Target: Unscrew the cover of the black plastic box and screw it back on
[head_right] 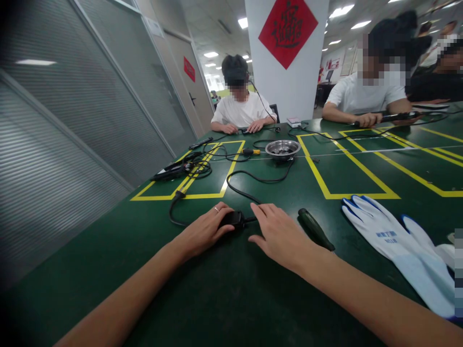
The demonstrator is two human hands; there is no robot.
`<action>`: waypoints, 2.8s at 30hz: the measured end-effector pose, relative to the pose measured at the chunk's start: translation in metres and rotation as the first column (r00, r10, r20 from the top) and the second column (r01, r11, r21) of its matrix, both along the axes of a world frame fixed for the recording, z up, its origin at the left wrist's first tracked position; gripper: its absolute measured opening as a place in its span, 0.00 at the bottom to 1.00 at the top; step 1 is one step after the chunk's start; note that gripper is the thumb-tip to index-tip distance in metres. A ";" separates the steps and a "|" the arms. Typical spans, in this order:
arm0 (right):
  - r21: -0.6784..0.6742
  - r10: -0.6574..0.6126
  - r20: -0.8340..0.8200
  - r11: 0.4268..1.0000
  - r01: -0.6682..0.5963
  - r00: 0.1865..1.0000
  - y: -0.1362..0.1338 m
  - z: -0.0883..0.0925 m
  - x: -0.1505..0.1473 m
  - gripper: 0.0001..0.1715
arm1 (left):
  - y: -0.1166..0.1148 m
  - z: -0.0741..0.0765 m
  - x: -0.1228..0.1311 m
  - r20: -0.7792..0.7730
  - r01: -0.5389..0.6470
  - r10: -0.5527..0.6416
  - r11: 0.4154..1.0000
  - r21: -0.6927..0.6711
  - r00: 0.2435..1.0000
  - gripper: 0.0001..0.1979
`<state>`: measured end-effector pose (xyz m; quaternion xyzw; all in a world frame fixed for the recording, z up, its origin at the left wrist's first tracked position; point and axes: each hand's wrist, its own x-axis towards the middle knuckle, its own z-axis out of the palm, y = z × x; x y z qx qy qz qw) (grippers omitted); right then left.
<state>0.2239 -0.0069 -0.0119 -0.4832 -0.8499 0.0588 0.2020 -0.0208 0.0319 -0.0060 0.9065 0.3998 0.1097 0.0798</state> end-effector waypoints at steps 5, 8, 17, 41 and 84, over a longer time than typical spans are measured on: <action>-0.033 0.094 -0.084 0.995 -0.097 0.992 0.025 -0.015 -0.030 0.34 | 0.001 0.001 -0.001 -0.026 0.021 -0.021 0.999 0.027 0.999 0.18; -0.038 0.102 -0.133 0.993 -0.108 0.986 0.032 -0.021 -0.033 0.24 | 0.002 0.001 -0.002 -0.040 0.032 -0.030 0.999 0.030 0.999 0.19; -0.105 0.086 -0.243 0.988 -0.114 0.966 0.033 -0.030 -0.031 0.23 | 0.007 0.005 -0.011 -0.019 0.028 -0.028 0.999 -0.030 0.999 0.21; -0.429 -0.123 -0.738 0.845 -0.320 0.664 0.025 0.009 -0.021 0.29 | -0.008 0.016 -0.001 0.257 -0.024 0.047 0.995 -0.093 0.965 0.25; -0.242 -0.334 -0.460 0.939 0.245 0.823 0.004 -0.031 0.066 0.30 | 0.003 0.005 -0.006 0.199 -0.162 0.135 0.979 0.126 0.971 0.16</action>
